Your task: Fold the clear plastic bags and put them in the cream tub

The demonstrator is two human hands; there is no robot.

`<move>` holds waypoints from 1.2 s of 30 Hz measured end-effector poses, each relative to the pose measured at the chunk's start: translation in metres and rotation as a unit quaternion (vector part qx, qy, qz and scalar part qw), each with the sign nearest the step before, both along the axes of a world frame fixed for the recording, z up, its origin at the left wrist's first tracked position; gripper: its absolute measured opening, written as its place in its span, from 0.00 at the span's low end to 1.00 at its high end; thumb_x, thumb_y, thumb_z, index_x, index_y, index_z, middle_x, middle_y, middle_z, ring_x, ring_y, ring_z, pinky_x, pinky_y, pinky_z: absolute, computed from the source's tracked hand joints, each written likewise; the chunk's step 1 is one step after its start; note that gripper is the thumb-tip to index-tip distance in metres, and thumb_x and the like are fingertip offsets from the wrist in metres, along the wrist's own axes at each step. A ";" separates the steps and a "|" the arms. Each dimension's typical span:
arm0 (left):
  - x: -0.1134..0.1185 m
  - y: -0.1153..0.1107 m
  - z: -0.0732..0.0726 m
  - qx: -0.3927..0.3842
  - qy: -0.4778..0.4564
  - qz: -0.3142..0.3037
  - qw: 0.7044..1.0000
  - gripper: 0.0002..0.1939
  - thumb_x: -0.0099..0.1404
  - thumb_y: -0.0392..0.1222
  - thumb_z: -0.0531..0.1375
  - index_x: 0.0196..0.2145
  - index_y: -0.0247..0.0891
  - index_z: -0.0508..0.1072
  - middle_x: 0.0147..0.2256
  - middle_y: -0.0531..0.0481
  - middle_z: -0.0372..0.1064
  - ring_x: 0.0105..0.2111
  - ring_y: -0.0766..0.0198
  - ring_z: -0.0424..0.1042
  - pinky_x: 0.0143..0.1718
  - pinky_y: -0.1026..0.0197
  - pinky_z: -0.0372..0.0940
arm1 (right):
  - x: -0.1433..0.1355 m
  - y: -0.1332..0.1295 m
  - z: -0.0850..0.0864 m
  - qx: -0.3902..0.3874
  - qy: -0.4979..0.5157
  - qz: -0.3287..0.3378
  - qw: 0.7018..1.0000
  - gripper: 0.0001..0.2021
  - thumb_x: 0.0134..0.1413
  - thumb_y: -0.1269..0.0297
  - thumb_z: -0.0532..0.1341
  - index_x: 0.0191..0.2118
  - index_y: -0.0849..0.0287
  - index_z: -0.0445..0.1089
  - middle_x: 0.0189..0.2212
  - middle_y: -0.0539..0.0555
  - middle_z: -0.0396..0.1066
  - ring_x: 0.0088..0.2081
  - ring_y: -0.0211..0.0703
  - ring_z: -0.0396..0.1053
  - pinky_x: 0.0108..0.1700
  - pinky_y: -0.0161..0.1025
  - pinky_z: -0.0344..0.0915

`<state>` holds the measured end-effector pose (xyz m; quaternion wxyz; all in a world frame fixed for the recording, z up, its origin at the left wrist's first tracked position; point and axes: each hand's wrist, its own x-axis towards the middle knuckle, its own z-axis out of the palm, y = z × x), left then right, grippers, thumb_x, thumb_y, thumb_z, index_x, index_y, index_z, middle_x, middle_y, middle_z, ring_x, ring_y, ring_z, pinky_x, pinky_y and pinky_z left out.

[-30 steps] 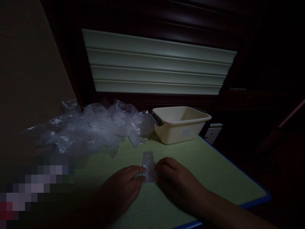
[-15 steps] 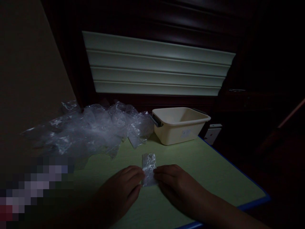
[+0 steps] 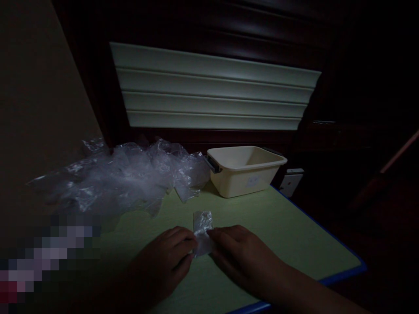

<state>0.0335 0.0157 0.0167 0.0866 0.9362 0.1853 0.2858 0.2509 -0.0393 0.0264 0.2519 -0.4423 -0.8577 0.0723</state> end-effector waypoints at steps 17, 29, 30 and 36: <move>0.000 -0.002 0.003 0.009 -0.029 -0.006 1.000 0.13 0.63 0.27 0.52 0.41 0.39 0.70 0.39 0.48 0.73 0.39 0.63 0.72 0.42 0.64 0.68 | 0.000 -0.003 -0.001 0.040 0.050 0.025 0.998 0.08 0.62 0.71 0.52 0.36 0.61 0.68 0.29 0.55 0.71 0.31 0.41 0.65 0.37 0.37 0.59; 0.001 0.002 0.002 0.037 -0.021 -0.019 0.999 0.12 0.64 0.27 0.48 0.38 0.39 0.68 0.34 0.49 0.71 0.35 0.62 0.70 0.37 0.62 0.67 | 0.002 -0.011 0.005 -0.004 0.051 0.041 0.998 0.16 0.55 0.59 0.63 0.45 0.65 0.68 0.43 0.62 0.70 0.44 0.50 0.65 0.45 0.43 0.62; 0.001 0.001 0.002 0.036 -0.022 -0.023 0.999 0.12 0.64 0.27 0.48 0.38 0.38 0.68 0.34 0.49 0.71 0.35 0.62 0.70 0.38 0.62 0.67 | 0.002 -0.011 0.005 -0.013 0.040 0.047 0.998 0.14 0.56 0.60 0.62 0.44 0.64 0.69 0.41 0.61 0.70 0.43 0.48 0.66 0.44 0.42 0.62; -0.001 0.000 -0.001 -0.022 -0.021 -0.024 0.999 0.10 0.65 0.27 0.50 0.36 0.39 0.68 0.33 0.51 0.70 0.34 0.63 0.69 0.37 0.63 0.65 | -0.001 -0.009 0.007 -0.066 0.076 0.035 0.994 0.07 0.58 0.69 0.56 0.41 0.61 0.70 0.34 0.56 0.72 0.35 0.42 0.68 0.39 0.38 0.62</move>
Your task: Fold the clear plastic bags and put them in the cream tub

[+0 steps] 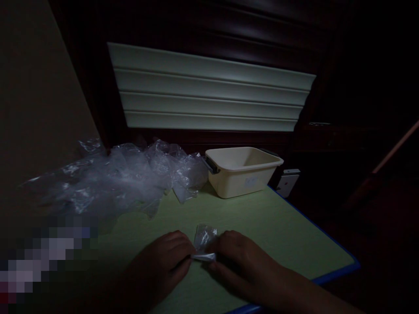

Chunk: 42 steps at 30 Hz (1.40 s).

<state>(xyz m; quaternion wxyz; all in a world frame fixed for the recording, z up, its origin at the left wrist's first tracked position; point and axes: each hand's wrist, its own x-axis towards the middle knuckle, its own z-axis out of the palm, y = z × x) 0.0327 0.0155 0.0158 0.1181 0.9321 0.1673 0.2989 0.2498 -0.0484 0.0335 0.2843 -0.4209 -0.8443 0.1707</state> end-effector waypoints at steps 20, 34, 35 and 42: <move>-0.002 -0.001 -0.006 -0.097 -0.050 0.158 0.981 0.19 0.60 0.37 0.53 0.49 0.39 0.67 0.26 0.55 0.74 0.31 0.62 0.75 0.37 0.61 0.68 | -0.001 0.008 -0.013 -0.162 0.226 0.016 0.961 0.07 0.57 0.67 0.59 0.41 0.62 0.65 0.29 0.52 0.70 0.26 0.35 0.64 0.28 0.32 0.59; 0.003 -0.003 -0.005 -0.062 -0.055 0.154 0.985 0.10 0.62 0.35 0.51 0.34 0.41 0.72 0.30 0.51 0.73 0.31 0.62 0.73 0.33 0.63 0.66 | -0.005 0.007 0.001 -0.052 0.067 0.029 0.996 0.11 0.58 0.76 0.54 0.39 0.64 0.73 0.31 0.55 0.72 0.32 0.38 0.68 0.36 0.33 0.63; 0.002 -0.003 -0.005 -0.087 -0.051 0.158 0.982 0.09 0.62 0.35 0.51 0.34 0.41 0.71 0.30 0.51 0.74 0.31 0.62 0.73 0.33 0.63 0.66 | -0.005 0.006 0.001 -0.049 0.063 0.028 0.996 0.11 0.58 0.76 0.54 0.40 0.64 0.73 0.31 0.55 0.72 0.32 0.38 0.68 0.35 0.33 0.63; 0.002 0.000 0.003 -0.254 -0.039 0.145 0.955 0.06 0.56 0.40 0.57 0.34 0.41 0.67 0.25 0.57 0.74 0.27 0.63 0.75 0.32 0.65 0.66 | -0.003 0.005 -0.003 -0.047 0.054 0.032 0.997 0.12 0.58 0.75 0.55 0.43 0.60 0.73 0.34 0.55 0.73 0.35 0.40 0.70 0.39 0.35 0.65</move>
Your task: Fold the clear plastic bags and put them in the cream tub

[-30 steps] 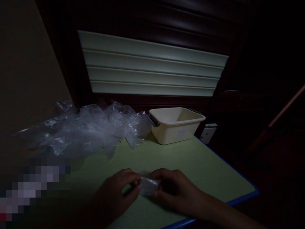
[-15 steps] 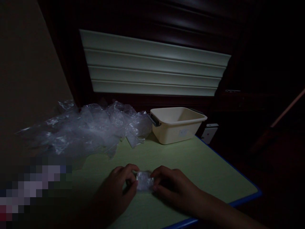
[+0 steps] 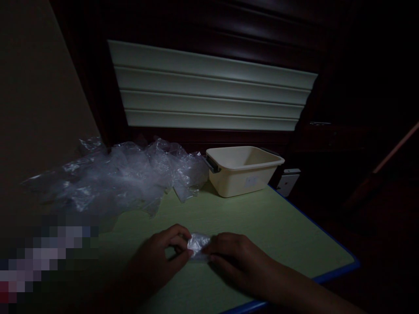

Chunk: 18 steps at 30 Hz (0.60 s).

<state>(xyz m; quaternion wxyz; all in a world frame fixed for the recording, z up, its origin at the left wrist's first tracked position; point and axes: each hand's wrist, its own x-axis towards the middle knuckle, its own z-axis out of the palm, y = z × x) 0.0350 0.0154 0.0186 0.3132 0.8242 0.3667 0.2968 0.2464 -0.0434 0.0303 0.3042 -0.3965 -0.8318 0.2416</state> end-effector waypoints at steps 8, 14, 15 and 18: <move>0.000 0.001 -0.001 0.037 0.004 0.004 0.999 0.07 0.57 0.40 0.56 0.31 0.39 0.73 0.27 0.53 0.75 0.27 0.63 0.75 0.32 0.64 0.67 | -0.001 -0.002 0.002 0.087 -0.050 -0.011 0.995 0.14 0.58 0.75 0.53 0.47 0.63 0.71 0.44 0.63 0.69 0.45 0.47 0.66 0.46 0.43 0.66; 0.000 0.002 -0.005 0.091 -0.011 -0.035 0.995 0.09 0.58 0.36 0.55 0.28 0.39 0.75 0.24 0.53 0.68 0.24 0.67 0.69 0.27 0.66 0.63 | -0.002 -0.001 0.002 0.093 -0.098 0.000 0.991 0.17 0.56 0.78 0.53 0.49 0.59 0.70 0.42 0.60 0.71 0.44 0.47 0.68 0.45 0.43 0.65; 0.000 0.001 -0.006 0.107 -0.010 -0.041 0.993 0.10 0.58 0.36 0.54 0.28 0.39 0.76 0.25 0.52 0.66 0.24 0.67 0.68 0.27 0.67 0.62 | -0.002 -0.001 0.002 0.096 -0.101 -0.001 0.990 0.17 0.56 0.79 0.53 0.49 0.59 0.70 0.42 0.60 0.71 0.44 0.47 0.68 0.45 0.42 0.65; -0.001 -0.001 -0.007 0.168 0.010 -0.041 0.985 0.10 0.59 0.33 0.54 0.30 0.39 0.76 0.28 0.52 0.64 0.26 0.66 0.67 0.27 0.67 0.62 | -0.002 -0.001 0.002 0.099 -0.112 -0.001 0.989 0.17 0.56 0.79 0.53 0.48 0.59 0.70 0.42 0.60 0.71 0.44 0.47 0.67 0.45 0.42 0.64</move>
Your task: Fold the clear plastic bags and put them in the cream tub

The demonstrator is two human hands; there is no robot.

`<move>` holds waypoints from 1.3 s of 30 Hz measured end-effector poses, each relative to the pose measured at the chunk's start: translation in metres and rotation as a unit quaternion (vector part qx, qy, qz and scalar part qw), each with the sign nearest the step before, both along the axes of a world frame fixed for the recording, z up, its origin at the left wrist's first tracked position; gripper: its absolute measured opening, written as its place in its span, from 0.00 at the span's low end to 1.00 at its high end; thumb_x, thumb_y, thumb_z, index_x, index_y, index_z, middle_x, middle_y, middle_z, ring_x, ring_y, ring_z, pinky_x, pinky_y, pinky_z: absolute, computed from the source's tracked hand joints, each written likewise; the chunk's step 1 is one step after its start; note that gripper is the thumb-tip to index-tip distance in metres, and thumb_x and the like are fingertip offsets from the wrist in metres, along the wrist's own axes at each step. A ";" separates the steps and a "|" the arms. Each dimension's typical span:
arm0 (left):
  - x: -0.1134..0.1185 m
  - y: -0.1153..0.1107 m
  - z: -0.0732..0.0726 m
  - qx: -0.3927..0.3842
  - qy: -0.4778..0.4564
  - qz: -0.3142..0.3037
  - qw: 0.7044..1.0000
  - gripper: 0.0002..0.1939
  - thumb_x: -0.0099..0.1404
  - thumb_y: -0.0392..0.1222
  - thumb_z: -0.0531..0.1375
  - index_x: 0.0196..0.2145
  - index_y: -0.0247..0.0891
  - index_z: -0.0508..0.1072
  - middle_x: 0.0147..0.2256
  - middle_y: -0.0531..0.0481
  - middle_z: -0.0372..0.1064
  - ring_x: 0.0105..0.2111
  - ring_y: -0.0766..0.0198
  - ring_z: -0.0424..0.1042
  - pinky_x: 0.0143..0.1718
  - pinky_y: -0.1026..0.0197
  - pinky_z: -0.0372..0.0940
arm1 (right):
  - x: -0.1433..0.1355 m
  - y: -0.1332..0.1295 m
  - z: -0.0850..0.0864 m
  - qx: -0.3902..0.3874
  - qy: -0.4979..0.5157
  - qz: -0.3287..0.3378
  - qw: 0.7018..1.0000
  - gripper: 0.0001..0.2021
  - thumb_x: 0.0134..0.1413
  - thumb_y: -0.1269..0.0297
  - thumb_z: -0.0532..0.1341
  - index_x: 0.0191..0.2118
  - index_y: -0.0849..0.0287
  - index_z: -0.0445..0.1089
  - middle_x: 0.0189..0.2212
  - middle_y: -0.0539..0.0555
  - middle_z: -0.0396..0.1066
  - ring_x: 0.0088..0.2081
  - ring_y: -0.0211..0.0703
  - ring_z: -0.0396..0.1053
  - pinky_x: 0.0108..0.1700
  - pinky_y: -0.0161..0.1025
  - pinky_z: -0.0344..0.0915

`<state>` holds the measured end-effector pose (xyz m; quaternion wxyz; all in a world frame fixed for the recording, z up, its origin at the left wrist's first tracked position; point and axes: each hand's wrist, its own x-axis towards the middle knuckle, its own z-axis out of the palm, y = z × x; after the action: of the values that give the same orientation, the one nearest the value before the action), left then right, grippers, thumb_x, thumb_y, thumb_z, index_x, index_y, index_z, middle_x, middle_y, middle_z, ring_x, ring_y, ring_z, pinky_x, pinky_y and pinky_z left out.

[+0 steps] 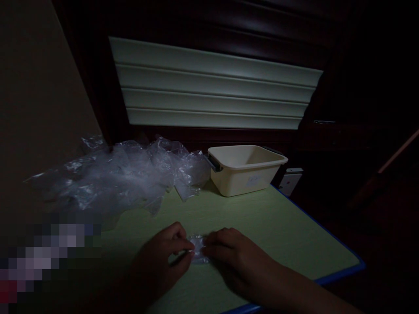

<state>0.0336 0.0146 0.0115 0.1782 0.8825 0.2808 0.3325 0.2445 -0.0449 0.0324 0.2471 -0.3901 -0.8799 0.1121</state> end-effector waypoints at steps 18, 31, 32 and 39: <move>-0.003 -0.007 0.010 0.222 0.126 -0.089 0.963 0.12 0.70 0.29 0.49 0.36 0.36 0.70 0.33 0.50 0.73 0.33 0.60 0.71 0.35 0.59 0.68 | -0.001 0.000 0.000 -0.008 -0.001 0.000 1.000 0.15 0.57 0.78 0.52 0.46 0.62 0.70 0.41 0.60 0.71 0.43 0.46 0.66 0.44 0.42 0.64; -0.006 -0.010 0.016 0.210 0.126 -0.065 0.967 0.14 0.65 0.22 0.47 0.38 0.34 0.69 0.36 0.47 0.71 0.34 0.61 0.71 0.36 0.61 0.68 | -0.003 0.002 -0.001 -0.011 -0.015 -0.014 1.000 0.13 0.57 0.71 0.57 0.48 0.63 0.67 0.41 0.59 0.71 0.42 0.47 0.67 0.44 0.43 0.63; -0.006 -0.010 0.016 0.204 0.127 -0.068 0.968 0.14 0.66 0.23 0.47 0.36 0.35 0.69 0.34 0.48 0.71 0.33 0.61 0.71 0.35 0.61 0.68 | -0.004 0.003 -0.002 -0.004 -0.016 -0.018 1.000 0.12 0.58 0.71 0.56 0.47 0.62 0.68 0.40 0.59 0.71 0.41 0.47 0.67 0.43 0.43 0.63; -0.008 -0.008 0.006 0.153 0.085 -0.081 0.981 0.09 0.70 0.30 0.49 0.39 0.38 0.68 0.35 0.49 0.70 0.34 0.60 0.70 0.35 0.61 0.67 | -0.005 0.011 -0.015 0.064 -0.014 -0.028 0.997 0.08 0.61 0.74 0.53 0.39 0.62 0.70 0.32 0.57 0.72 0.33 0.44 0.66 0.35 0.38 0.60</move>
<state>0.0257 0.0071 0.0175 0.0430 0.9442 0.1687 0.2796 0.2393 -0.0336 0.0170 0.2617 -0.3993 -0.8776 0.0434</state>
